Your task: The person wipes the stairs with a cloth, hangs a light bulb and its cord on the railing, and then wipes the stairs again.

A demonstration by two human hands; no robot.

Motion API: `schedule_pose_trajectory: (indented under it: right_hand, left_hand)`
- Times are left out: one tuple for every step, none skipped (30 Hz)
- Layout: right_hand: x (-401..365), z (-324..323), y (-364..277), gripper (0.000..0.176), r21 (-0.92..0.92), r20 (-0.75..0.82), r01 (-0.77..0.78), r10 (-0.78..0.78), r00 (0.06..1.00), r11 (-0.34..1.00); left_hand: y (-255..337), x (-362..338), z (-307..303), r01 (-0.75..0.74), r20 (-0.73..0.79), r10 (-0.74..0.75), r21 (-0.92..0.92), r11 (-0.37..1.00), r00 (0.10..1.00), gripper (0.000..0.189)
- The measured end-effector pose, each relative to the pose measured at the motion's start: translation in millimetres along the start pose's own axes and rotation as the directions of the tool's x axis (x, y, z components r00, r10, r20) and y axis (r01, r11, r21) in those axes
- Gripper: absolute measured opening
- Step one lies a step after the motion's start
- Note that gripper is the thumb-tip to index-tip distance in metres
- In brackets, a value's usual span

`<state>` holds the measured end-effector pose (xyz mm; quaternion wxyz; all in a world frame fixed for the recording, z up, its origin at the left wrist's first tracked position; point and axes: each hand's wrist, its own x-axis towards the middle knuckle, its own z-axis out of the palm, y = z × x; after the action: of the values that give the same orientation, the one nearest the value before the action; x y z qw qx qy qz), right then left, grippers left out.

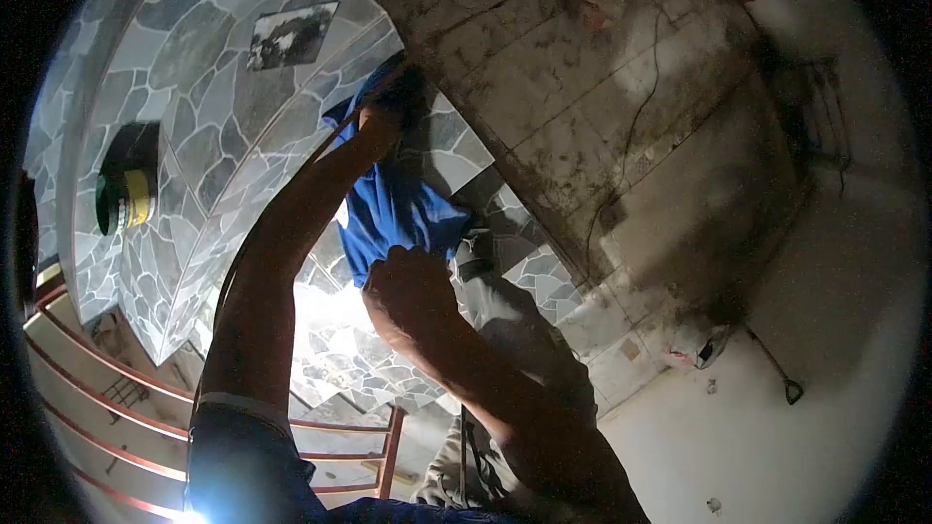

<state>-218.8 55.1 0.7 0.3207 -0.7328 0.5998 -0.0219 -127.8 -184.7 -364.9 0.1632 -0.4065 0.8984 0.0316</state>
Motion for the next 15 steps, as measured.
schedule_pose_trajectory:
  right_hand:
    - [-1,5,-6,0.014,-0.023,-0.026,0.012,-0.013,1.000,1.000]
    - [-1,9,-12,0.014,-0.050,-0.056,0.025,-0.028,0.998,0.998]
    - [-1,15,-16,0.013,-0.052,-0.054,0.046,-0.049,0.997,0.998]
    - [-1,18,-17,0.014,-0.056,-0.056,0.058,-0.061,0.997,0.997]
    - [-3,18,-17,0.013,-0.072,-0.019,0.084,-0.086,0.996,0.994]
    - [-5,16,-17,0.013,-0.085,-0.022,0.085,-0.088,0.996,0.993]
    - [-7,14,-16,0.013,-0.095,-0.023,0.092,-0.095,0.995,0.991]
    - [-8,11,-14,0.012,-0.114,-0.027,0.094,-0.098,0.995,0.989]
    - [-7,8,-14,0.011,-0.084,-0.038,0.064,-0.068,0.997,0.994]
    - [-6,6,-11,0.011,-0.068,-0.050,0.035,-0.038,0.998,0.997]
    - [-6,5,-8,0.011,-0.046,-0.051,0.006,-0.009,0.999,0.999]
    - [-10,7,-7,0.011,-0.047,-0.033,0.000,-0.002,0.999,0.999]
    - [-10,7,-5,0.011,-0.050,-0.027,-0.006,0.004,1.000,0.999]
    - [-8,7,-3,0.011,-0.061,-0.031,-0.004,0.003,1.000,0.998]
    - [-9,8,-3,0.011,-0.046,-0.044,0.010,-0.012,0.999,0.999]
  left_hand:
    - [-6,-7,6,-0.021,-0.118,0.025,0.032,0.999,0.993,0.032]
    - [-8,-21,-3,-0.040,-0.231,0.054,0.067,0.997,0.971,0.031]
    - [-7,-29,-19,-0.056,-0.346,0.089,0.103,0.993,0.934,0.029]
    - [-4,-30,-36,-0.076,-0.458,0.134,0.142,0.987,0.879,0.028]
    - [-2,-31,-52,-0.073,-0.374,0.127,0.154,0.985,0.919,0.030]
    - [0,-33,-69,-0.072,-0.287,0.118,0.166,0.983,0.950,0.031]
    - [4,-31,-91,-0.041,0.003,0.041,0.161,0.986,0.999,0.037]
    - [11,-26,-103,-0.020,0.154,-0.002,0.143,0.990,0.988,0.040]
    - [18,-19,-110,0.005,0.301,-0.044,0.132,0.991,0.953,0.043]
    - [26,-8,-118,0.023,0.307,-0.051,0.094,0.995,0.950,0.044]
    - [32,-13,-122,0.134,0.340,-0.089,-0.112,0.985,0.936,0.044]
    - [38,-18,-127,0.249,0.372,-0.126,-0.306,0.919,0.920,0.045]
    - [39,-29,-142,0.427,0.434,-0.175,-0.594,0.681,0.884,0.045]
    - [34,-32,-146,0.416,0.398,-0.193,-0.613,0.672,0.897,0.046]
    - [28,-34,-148,0.403,0.360,-0.210,-0.631,0.663,0.909,0.046]
